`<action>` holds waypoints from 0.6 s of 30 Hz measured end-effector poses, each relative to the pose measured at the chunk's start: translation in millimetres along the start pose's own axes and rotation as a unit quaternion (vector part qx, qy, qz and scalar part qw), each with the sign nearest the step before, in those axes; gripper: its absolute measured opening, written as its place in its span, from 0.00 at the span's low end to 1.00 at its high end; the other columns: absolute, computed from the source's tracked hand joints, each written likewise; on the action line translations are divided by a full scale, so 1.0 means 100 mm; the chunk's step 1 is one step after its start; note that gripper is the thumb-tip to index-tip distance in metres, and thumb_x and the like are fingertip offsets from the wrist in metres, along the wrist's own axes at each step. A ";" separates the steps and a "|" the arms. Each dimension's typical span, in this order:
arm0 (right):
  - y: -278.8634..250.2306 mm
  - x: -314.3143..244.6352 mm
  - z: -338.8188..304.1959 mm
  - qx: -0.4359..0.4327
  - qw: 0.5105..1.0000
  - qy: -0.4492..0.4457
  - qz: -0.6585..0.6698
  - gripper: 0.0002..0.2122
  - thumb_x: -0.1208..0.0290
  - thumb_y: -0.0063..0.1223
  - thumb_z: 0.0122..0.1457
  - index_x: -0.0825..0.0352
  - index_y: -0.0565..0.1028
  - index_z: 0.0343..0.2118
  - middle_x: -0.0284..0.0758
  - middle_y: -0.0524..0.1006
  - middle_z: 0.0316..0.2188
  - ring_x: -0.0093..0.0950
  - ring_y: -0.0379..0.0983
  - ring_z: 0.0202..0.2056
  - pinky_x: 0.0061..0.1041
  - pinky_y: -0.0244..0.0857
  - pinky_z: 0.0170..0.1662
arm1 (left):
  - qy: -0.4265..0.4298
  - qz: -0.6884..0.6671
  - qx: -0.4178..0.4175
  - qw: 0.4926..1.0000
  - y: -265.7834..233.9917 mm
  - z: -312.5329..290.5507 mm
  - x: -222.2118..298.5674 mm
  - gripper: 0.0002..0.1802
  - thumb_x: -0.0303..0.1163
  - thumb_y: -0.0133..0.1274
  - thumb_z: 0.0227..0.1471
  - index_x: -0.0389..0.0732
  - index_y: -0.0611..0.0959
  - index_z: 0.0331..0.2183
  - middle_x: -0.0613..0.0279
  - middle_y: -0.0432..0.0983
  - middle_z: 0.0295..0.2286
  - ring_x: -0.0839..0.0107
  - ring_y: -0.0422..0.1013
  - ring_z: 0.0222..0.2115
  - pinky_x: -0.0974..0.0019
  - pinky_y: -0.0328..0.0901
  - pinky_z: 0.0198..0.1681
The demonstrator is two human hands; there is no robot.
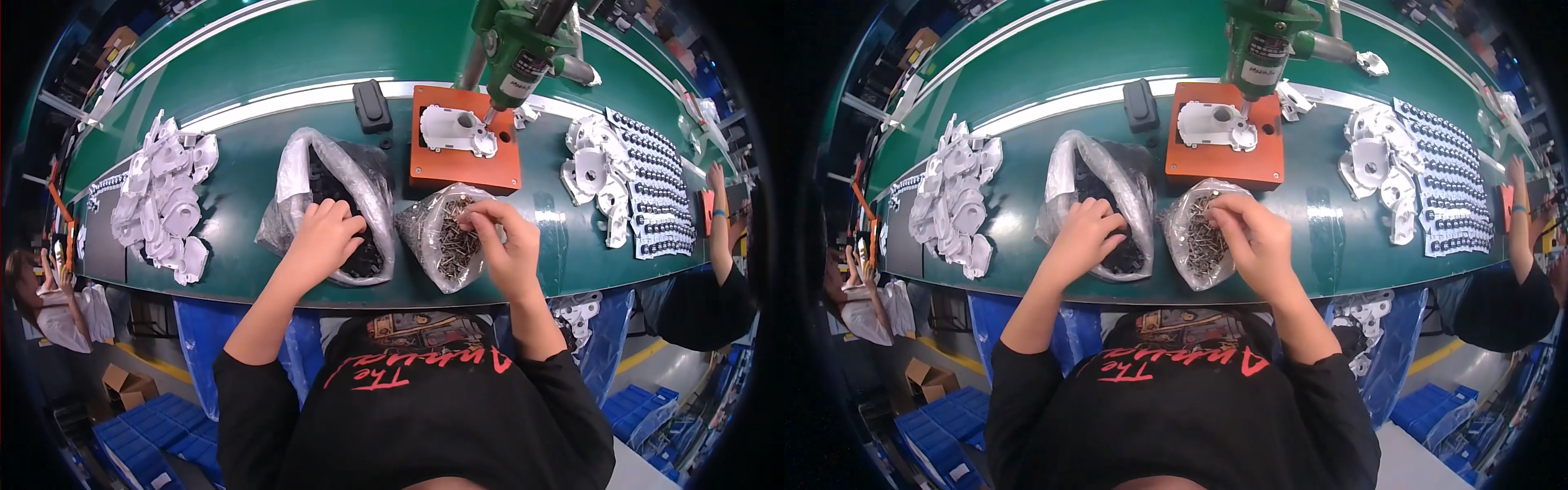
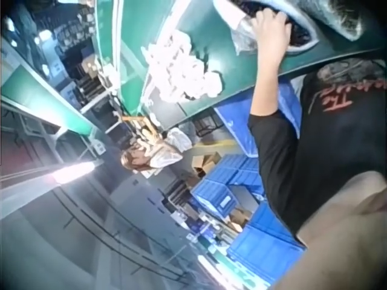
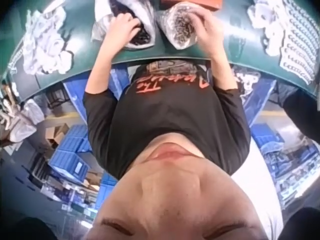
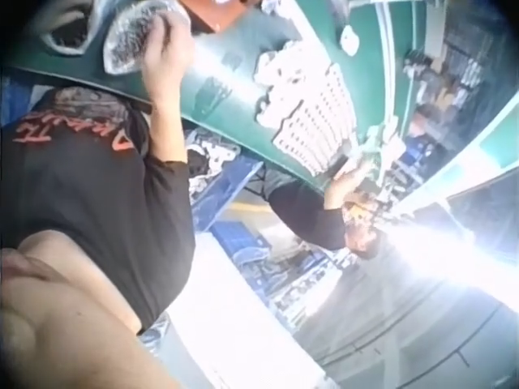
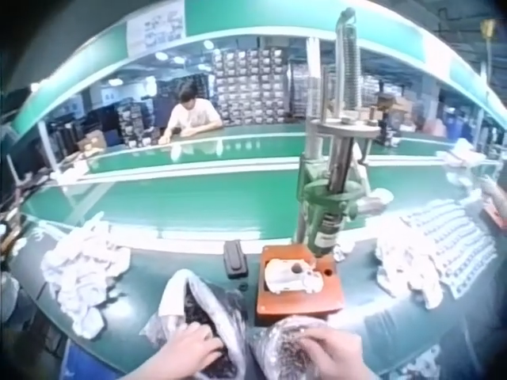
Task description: Manually press metal rivets or fasteners into white plastic components using a handheld mechanical press station.
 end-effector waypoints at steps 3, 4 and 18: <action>-0.11 0.01 0.02 0.020 0.997 -0.002 0.073 0.05 0.82 0.47 0.56 0.74 0.74 0.35 0.34 0.74 0.27 0.20 0.70 0.27 0.16 0.64 0.32 | 0.003 -0.021 0.001 1.000 -0.03 0.02 -0.10 0.07 0.31 0.58 0.40 0.42 0.77 0.24 0.63 0.66 0.25 0.63 0.63 0.32 0.62 0.56 0.36; -0.15 0.02 0.02 0.017 0.996 -0.002 0.090 0.06 0.83 0.47 0.56 0.74 0.74 0.35 0.34 0.73 0.27 0.20 0.69 0.27 0.16 0.63 0.32 | -0.001 -0.033 0.011 0.999 -0.07 0.04 -0.12 0.06 0.31 0.58 0.40 0.41 0.77 0.24 0.63 0.67 0.24 0.63 0.63 0.31 0.62 0.56 0.36; -0.43 0.11 0.04 -0.014 0.999 -0.031 0.021 0.11 0.86 0.43 0.52 0.72 0.76 0.35 0.32 0.65 0.31 0.20 0.61 0.32 0.15 0.55 0.34 | -0.098 -0.317 0.003 0.943 -0.47 1.85 -0.06 0.11 0.34 0.56 0.46 0.35 0.80 0.29 0.68 0.73 0.21 0.81 0.65 0.23 0.73 0.61 0.26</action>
Point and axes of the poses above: each hand's wrist, its own z-axis towards the middle knuckle, its own y-axis out of the palm, x = y × z, the point moved 6 cm from there along z, towards the middle knuckle
